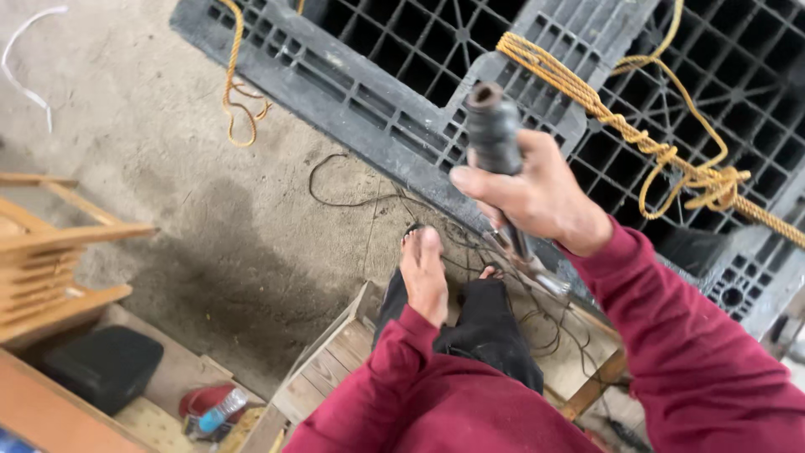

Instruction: The person hammers nails into the side of a large black plastic pallet, occasionally picking up new nails from a nearby surface.

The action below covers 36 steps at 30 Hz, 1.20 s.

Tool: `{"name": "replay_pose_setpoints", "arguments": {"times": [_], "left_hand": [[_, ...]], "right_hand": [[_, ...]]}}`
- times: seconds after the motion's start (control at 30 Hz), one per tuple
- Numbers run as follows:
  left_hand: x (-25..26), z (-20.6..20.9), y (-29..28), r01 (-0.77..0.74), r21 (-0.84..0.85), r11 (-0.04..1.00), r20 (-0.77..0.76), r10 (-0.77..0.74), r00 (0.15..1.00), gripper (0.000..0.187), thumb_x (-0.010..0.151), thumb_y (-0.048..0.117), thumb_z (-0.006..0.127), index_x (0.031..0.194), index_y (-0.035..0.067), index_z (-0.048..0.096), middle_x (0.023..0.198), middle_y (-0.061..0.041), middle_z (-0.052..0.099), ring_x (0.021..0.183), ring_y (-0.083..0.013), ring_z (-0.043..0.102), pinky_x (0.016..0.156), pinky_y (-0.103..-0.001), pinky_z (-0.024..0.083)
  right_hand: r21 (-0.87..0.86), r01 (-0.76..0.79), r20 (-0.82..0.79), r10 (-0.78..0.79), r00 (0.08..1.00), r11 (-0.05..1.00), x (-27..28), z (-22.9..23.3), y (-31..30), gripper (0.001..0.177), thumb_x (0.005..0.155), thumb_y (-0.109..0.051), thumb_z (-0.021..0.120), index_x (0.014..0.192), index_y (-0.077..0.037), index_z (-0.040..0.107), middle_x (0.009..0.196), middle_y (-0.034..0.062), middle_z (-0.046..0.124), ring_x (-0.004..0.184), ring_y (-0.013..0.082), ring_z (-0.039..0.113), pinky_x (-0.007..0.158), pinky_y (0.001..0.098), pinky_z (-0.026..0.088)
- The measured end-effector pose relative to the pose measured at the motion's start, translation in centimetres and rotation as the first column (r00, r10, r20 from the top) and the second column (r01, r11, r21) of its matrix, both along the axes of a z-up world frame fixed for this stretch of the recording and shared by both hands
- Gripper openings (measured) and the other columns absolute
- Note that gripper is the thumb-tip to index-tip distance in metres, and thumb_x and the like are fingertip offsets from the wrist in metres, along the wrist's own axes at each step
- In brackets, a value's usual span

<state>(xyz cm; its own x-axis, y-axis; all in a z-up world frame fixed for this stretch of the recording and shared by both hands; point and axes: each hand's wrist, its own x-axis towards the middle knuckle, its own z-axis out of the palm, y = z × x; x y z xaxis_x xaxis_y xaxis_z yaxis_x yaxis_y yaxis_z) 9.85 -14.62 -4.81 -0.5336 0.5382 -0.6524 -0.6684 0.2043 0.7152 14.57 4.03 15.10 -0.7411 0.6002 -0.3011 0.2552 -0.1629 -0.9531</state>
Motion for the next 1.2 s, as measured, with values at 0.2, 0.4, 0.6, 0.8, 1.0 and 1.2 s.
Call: {"name": "replay_pose_setpoints", "arguments": {"times": [0.2,0.4,0.6,0.8,1.0,1.2], "left_hand": [[-3.3,0.5,9.4,-0.248,-0.231,0.941,-0.416,0.135,0.899,0.054,0.1,0.049,0.064,0.107,-0.004,0.065,0.108,-0.017,0.068,0.098,-0.031,0.065,0.089,-0.044,0.053],[-2.7,-2.2,12.9,-0.368,-0.511,0.777,-0.497,0.082,0.864,0.059,0.1,0.061,0.043,0.121,0.011,0.065,0.121,-0.023,0.059,0.108,-0.0437,0.059,0.089,-0.054,0.049],[-2.8,-2.4,13.4,-0.336,-0.535,0.775,-0.516,0.015,0.857,0.055,0.091,0.056,0.053,0.124,0.015,0.067,0.124,-0.019,0.061,0.104,-0.042,0.063,0.091,-0.053,0.049],[-2.9,0.6,13.9,-0.405,-0.541,0.737,-0.586,0.014,0.81,0.062,0.104,0.058,0.029,0.128,0.017,0.069,0.142,-0.021,0.055,0.136,-0.0394,0.046,0.105,-0.051,0.04],[-3.4,0.3,14.9,-0.426,-0.463,0.777,-0.695,-0.019,0.719,0.067,0.104,0.056,0.024,0.133,0.016,0.068,0.142,-0.019,0.059,0.14,-0.0401,0.043,0.114,-0.051,0.035],[-3.5,-0.1,14.5,-0.368,-0.547,0.752,-0.623,-0.073,0.778,0.066,0.107,0.053,0.023,0.124,0.01,0.07,0.131,-0.02,0.065,0.123,-0.0421,0.057,0.105,-0.05,0.044]], "right_hand": [[0.133,-0.209,0.031,0.207,0.978,0.969,-1.3,0.4,0.3,0.023,0.088,-0.023,0.076,0.095,-0.005,0.065,0.068,-0.0017,0.063,0.05,0.0082,0.058,0.045,0.0267,0.048],[0.45,-0.356,-0.348,0.528,0.774,0.819,-1.4,2.2,0.7,0.019,0.099,-0.021,0.065,0.098,-0.003,0.061,0.082,0.0049,0.063,0.068,0.012,0.06,0.068,0.0286,0.053],[0.126,-0.372,-0.236,0.392,0.889,0.92,-5.3,5.0,1.7,0.028,0.105,-0.018,0.068,0.082,-0.006,0.058,0.064,0.0013,0.059,0.052,0.0062,0.053,0.045,0.0242,0.042],[0.152,-0.237,-0.406,0.279,0.87,0.96,4.5,8.5,1.3,0.021,0.095,-0.008,0.062,0.075,-0.002,0.06,0.06,0.0065,0.062,0.049,0.0108,0.058,0.051,0.0299,0.05],[0.217,-0.243,-0.544,0.324,0.774,0.946,8.8,8.3,-1.7,0.01,0.081,0.003,0.06,0.072,0.0,0.056,0.064,0.0117,0.058,0.053,0.017,0.058,0.052,0.0307,0.051],[0.328,-0.182,-0.656,0.362,0.662,0.927,10.4,8.1,-2.5,0.013,0.075,-0.005,0.061,0.066,-0.002,0.053,0.057,0.0069,0.054,0.048,0.0169,0.054,0.049,0.0339,0.05]]}}
